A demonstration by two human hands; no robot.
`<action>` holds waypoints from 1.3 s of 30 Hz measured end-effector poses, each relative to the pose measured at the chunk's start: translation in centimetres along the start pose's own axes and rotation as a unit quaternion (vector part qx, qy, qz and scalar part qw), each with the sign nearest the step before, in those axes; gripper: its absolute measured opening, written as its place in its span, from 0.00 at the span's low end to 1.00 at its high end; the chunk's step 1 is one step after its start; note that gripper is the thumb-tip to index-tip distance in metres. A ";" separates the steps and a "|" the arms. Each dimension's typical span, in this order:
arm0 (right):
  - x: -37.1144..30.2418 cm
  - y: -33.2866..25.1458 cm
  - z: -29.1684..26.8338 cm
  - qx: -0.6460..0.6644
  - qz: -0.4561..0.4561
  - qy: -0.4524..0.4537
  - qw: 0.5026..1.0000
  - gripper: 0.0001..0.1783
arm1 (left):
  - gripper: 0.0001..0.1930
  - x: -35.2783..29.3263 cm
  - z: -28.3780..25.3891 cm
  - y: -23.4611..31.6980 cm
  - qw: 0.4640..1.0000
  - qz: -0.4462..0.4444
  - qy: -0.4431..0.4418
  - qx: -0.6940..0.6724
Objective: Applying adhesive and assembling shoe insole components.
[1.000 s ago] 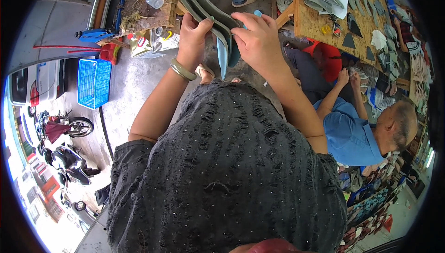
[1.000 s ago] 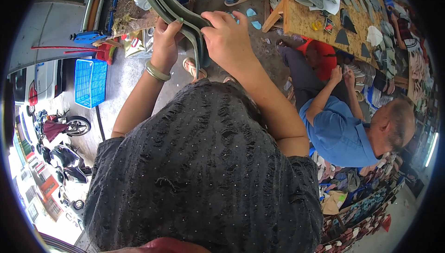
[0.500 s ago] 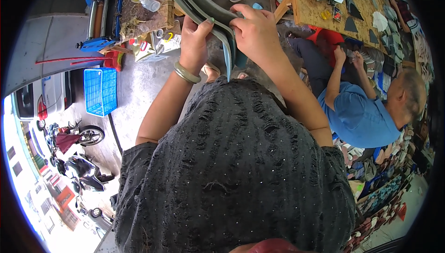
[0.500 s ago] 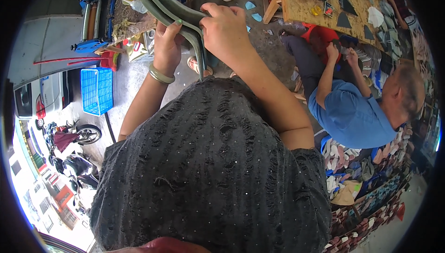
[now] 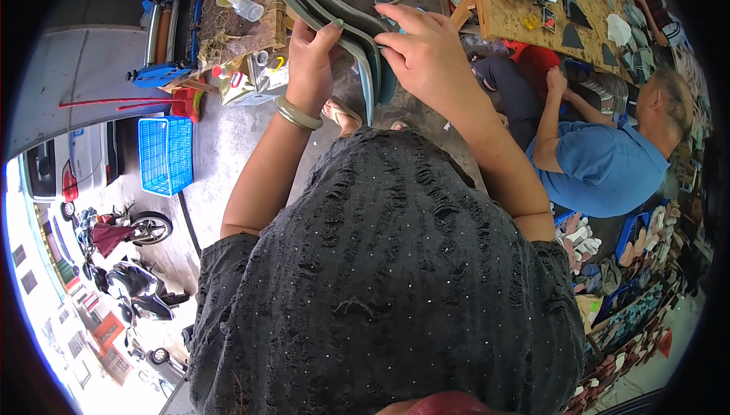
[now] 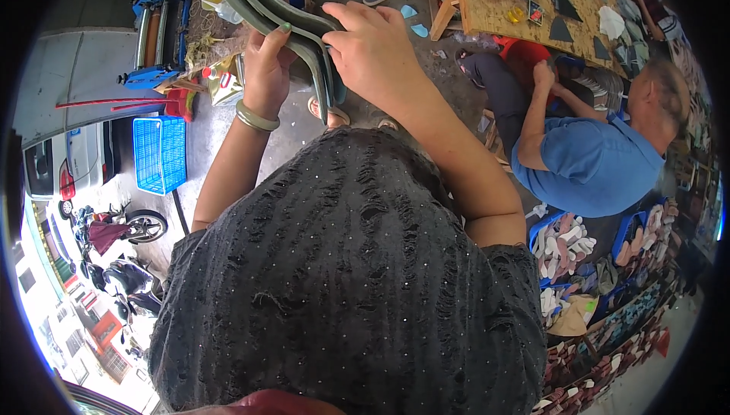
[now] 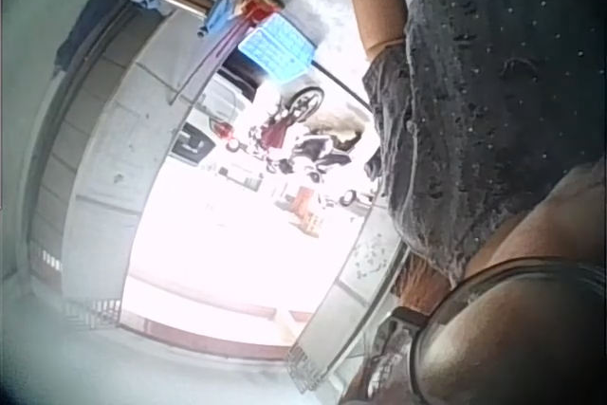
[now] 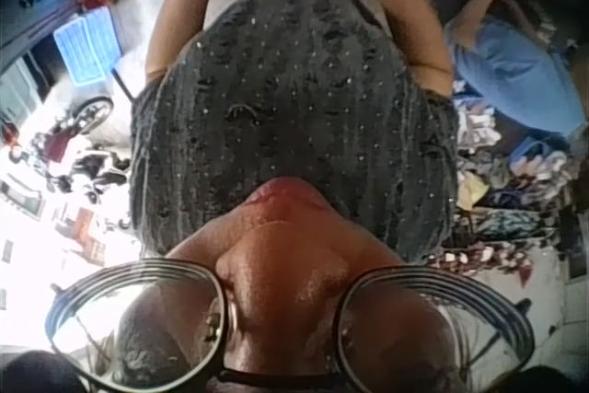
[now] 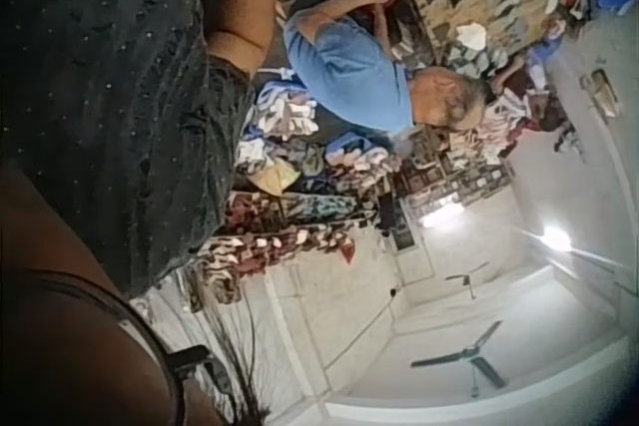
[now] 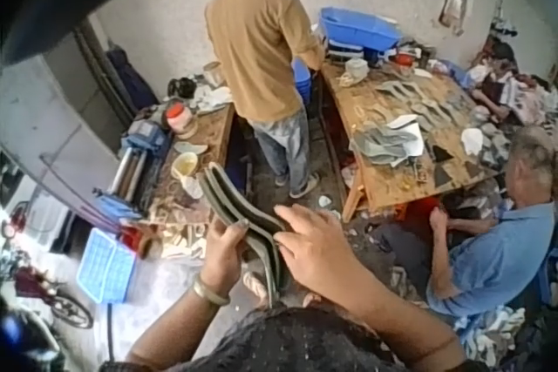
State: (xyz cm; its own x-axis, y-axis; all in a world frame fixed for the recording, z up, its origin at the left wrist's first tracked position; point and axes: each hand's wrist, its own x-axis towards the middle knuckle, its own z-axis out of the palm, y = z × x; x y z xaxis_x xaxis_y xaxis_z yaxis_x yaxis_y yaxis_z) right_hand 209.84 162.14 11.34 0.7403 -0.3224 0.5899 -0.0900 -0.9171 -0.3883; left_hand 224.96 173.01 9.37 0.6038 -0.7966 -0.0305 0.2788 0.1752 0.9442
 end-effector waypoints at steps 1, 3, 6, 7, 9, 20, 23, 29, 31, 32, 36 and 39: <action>0.0 0.0 0.0 -0.008 -0.013 0.005 1.000 0.06 | 0.22 -0.1 -0.1 0.1 1.000 -0.001 -0.006 0.007; 0.0 -0.1 0.1 -0.021 -0.026 0.004 0.999 0.06 | 0.19 -0.2 0.2 0.1 1.000 0.009 0.019 0.005; -0.2 -0.4 0.1 -0.035 -0.039 0.009 0.999 0.05 | 0.15 -0.4 0.2 0.0 0.999 0.017 0.041 0.000; -0.2 -0.5 0.1 -0.037 -0.040 0.014 0.998 0.05 | 0.14 -0.5 0.2 0.0 0.999 0.015 0.039 -0.006; -0.4 -0.5 0.6 -0.030 -0.033 0.028 0.999 0.05 | 0.14 -0.6 0.3 0.1 0.999 0.020 0.039 -0.011; -0.4 2.4 -1.0 0.261 0.173 0.063 0.948 0.11 | 0.15 -1.7 0.8 1.2 0.998 0.011 0.068 -0.014; -1.6 2.2 -0.8 0.276 0.187 0.015 0.943 0.12 | 0.15 -1.4 0.5 0.6 0.995 0.026 0.091 0.043; -2.5 1.3 0.3 0.322 0.226 -0.002 0.919 0.15 | 0.22 -1.1 0.9 0.0 0.982 0.090 0.118 0.117; -2.5 1.4 0.4 0.330 0.226 0.000 0.917 0.16 | 0.23 -1.2 1.5 0.3 0.978 0.119 0.121 0.124; -2.5 1.4 0.4 0.323 0.228 0.004 0.919 0.17 | 0.23 -1.3 1.5 0.3 0.978 0.120 0.121 0.122; -2.2 1.3 0.3 0.261 0.203 0.039 0.943 0.20 | 0.23 -1.4 1.9 0.3 0.981 0.113 0.114 0.108; -1.9 0.9 0.6 0.231 0.198 0.050 0.951 0.21 | 0.22 -1.7 2.6 0.5 0.980 0.134 0.111 0.101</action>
State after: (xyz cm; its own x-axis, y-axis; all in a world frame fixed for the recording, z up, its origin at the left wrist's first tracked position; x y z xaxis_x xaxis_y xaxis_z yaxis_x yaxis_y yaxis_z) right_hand 208.79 162.10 9.49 0.6400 -0.6634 0.3876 -0.0298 -0.5255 -0.8503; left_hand 222.18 172.95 10.76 0.7886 -0.5888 0.1773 -0.0512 0.2245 0.9731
